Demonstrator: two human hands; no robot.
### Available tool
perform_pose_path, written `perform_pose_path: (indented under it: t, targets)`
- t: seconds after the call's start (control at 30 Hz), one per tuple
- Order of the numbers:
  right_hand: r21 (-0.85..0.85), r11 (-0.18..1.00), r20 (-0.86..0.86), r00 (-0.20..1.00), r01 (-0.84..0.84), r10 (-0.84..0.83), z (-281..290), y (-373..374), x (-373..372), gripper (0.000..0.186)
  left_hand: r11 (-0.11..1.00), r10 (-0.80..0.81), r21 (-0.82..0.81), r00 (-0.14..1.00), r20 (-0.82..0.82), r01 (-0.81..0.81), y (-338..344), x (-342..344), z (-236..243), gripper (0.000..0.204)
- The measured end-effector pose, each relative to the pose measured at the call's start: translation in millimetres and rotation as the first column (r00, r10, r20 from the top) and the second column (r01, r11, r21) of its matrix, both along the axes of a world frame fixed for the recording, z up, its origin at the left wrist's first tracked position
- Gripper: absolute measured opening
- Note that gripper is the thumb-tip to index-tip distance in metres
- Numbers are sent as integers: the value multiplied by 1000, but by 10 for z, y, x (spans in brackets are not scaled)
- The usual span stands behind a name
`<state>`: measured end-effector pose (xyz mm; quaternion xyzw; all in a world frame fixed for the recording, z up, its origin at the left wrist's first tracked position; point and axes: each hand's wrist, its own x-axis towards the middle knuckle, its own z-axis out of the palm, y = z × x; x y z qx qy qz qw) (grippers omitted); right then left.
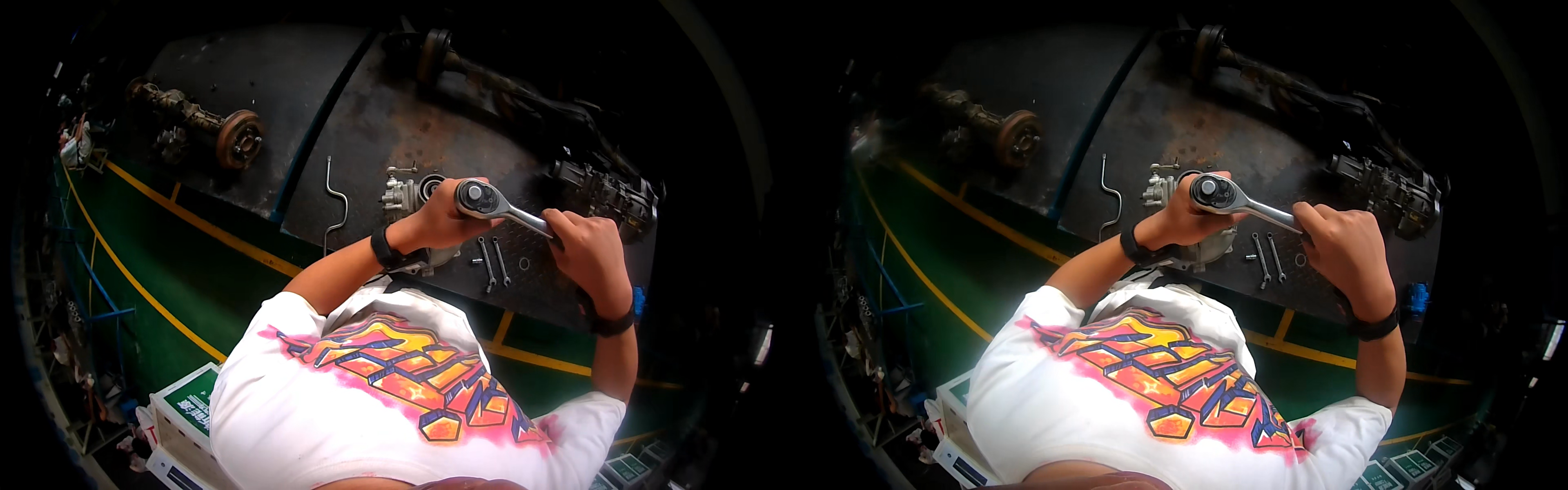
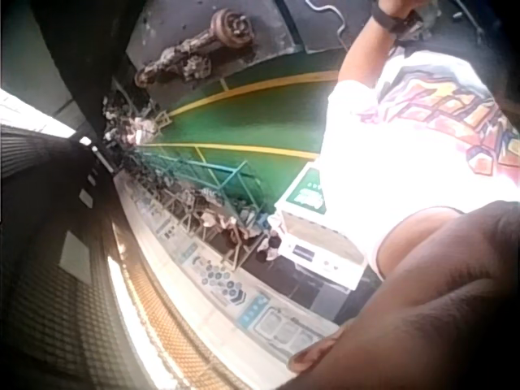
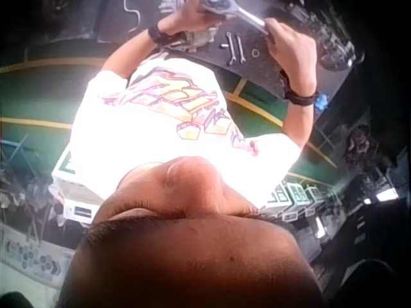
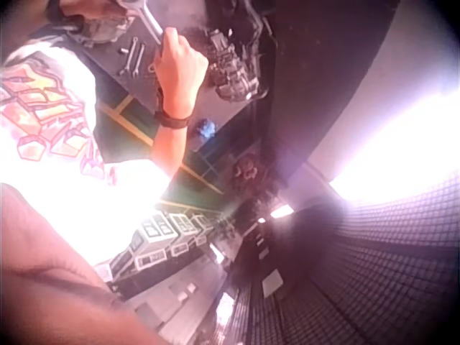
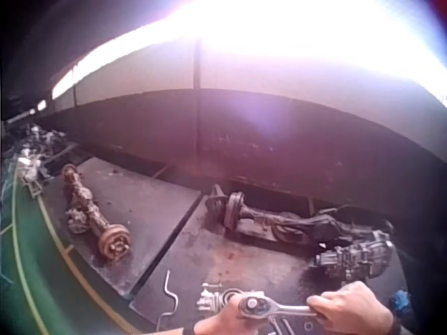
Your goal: The person uses a ratchet and socket to tighten several bolts on the housing of a mechanical transmission assembly, then adjusts the position of the assembly on the workbench and manipulates a shaft at the top.
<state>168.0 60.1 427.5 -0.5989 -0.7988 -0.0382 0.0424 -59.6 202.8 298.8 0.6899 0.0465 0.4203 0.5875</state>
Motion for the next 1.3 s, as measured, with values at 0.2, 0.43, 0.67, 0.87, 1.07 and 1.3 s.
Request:
perform_pose_path:
  t: [0.2, 0.43, 0.67, 0.87, 1.07, 1.3]
  targets:
    - [-27, 1000, -38, 999, -1, 0, 7, -9, -10, 35, 944, 100, 331, 968, -230, -19, 249, -253, -267, 42]
    - [10, 999, -39, 998, -52, 52, -42, -35, -16, 35, 733, 500, 663, 780, -375, -151, 343, -437, -815, 98]
    - [97, 950, 72, 954, -296, 290, -102, 464, 420, 32, 791, 430, 595, 821, -376, -141, 305, -464, -871, 89]
    - [129, 933, 123, 939, -337, 322, -57, 853, 351, 34, 716, 455, 681, 843, -287, -154, 310, -458, -782, 80]
    - [15, 962, 51, 961, -272, 271, -5, 672, 128, 31, 982, 1, 188, 999, -47, 8, -164, -349, -665, 23]
    - [-293, 949, -3, 993, 113, -119, 162, -284, -498, 24, 1000, 3, -22, 999, 47, -2, -165, -52, -995, 23]
